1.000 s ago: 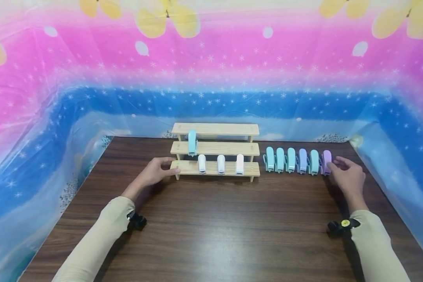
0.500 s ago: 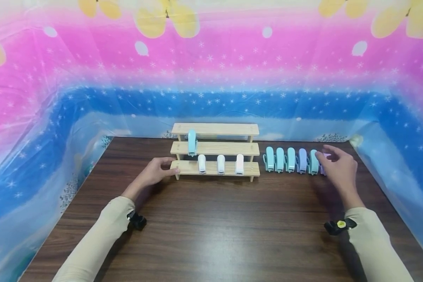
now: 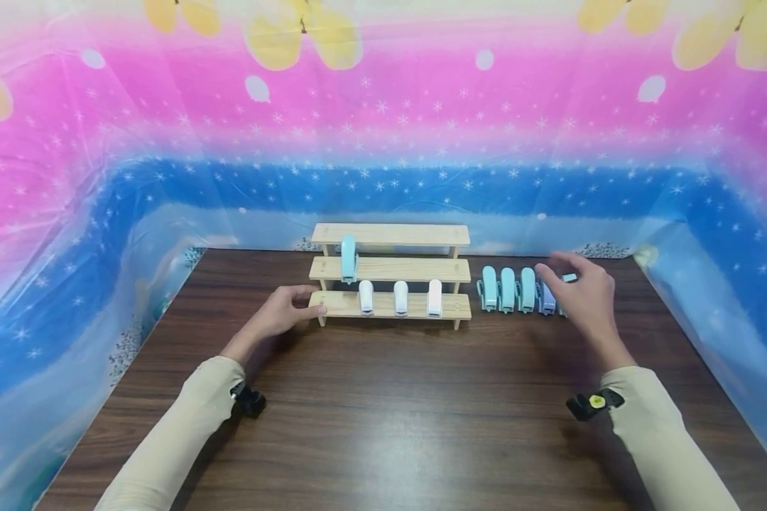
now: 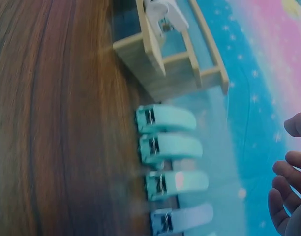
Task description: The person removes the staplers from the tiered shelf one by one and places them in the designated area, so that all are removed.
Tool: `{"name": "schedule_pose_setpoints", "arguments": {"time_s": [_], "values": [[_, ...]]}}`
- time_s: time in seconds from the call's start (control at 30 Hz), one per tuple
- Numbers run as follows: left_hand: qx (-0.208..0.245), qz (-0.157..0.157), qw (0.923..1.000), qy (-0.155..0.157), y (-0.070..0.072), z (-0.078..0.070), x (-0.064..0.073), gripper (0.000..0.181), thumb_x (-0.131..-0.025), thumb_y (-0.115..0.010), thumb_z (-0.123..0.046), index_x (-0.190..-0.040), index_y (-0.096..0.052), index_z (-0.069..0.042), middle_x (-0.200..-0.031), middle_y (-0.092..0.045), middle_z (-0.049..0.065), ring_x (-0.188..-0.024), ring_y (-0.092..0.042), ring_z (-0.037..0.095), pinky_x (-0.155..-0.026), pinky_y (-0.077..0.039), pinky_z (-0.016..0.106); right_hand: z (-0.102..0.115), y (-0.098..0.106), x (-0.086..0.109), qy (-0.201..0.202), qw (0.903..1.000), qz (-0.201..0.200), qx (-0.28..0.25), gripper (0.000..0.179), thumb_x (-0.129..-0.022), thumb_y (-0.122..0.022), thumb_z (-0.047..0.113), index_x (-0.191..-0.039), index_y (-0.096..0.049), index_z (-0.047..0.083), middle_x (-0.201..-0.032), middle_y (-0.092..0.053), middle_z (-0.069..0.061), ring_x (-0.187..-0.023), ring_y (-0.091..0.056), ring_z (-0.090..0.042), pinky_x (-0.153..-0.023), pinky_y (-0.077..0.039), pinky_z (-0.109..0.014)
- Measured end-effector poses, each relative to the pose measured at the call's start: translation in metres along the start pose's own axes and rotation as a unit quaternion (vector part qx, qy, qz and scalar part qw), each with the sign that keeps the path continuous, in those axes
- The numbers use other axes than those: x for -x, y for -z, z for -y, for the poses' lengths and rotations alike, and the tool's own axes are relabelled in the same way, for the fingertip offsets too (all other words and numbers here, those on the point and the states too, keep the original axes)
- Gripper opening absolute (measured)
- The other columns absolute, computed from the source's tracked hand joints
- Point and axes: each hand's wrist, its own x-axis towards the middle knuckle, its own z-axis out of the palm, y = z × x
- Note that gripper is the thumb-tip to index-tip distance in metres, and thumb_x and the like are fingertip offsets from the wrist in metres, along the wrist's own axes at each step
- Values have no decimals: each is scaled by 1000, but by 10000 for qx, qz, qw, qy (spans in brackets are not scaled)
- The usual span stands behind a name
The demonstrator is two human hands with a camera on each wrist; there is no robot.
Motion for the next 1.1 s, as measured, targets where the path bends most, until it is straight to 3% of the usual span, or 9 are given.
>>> {"name": "schedule_pose_setpoints", "arguments": {"time_s": [0.27,0.5,0.67,0.9,1.1], "values": [[-35,-18,10000,6,0,0,-1,61,-96,-74,-36,-143,-57,-1,-143,-59,21,-136,-52,36,-109,-43,55,28,-12,-3,421,9990,95,-106,55,-92,-73,51,-130,-71,11,-113,-74,-11,-85,-58,4,-70,-45,-15],[-42,-9,10000,-32,0,0,-1,61,-96,-74,-35,-143,-57,-1,-143,-59,21,-135,-52,36,-109,-43,54,45,-24,-6,487,9984,267,-129,58,-91,-71,56,-130,-71,13,-114,-74,-10,-84,-61,-2,-67,-45,-19],[-24,-7,10000,-37,0,-1,0,59,-96,-74,-34,-143,-57,-1,-143,-59,20,-136,-52,36,-110,-43,54,59,-38,-8,540,9971,347,-396,55,-91,-72,56,-127,-72,14,-105,-75,-9,-79,-64,-7,-64,-48,-21],[5,21,10000,-18,0,-2,0,60,-96,-74,-34,-144,-57,-2,-143,-59,20,-136,-52,36,-109,-43,54,83,-59,-7,540,9952,523,-622,56,-90,-72,58,-125,-73,15,-105,-75,-9,-87,-68,-17,-68,-50,-23],[18,24,10000,-29,0,-1,0,60,-97,-73,-34,-144,-56,-1,-143,-59,21,-136,-51,36,-109,-43,54,98,-78,-6,566,9917,673,-934,55,-90,-73,55,-127,-72,13,-111,-74,-8,-97,-71,-24,-79,-55,-35]]}}
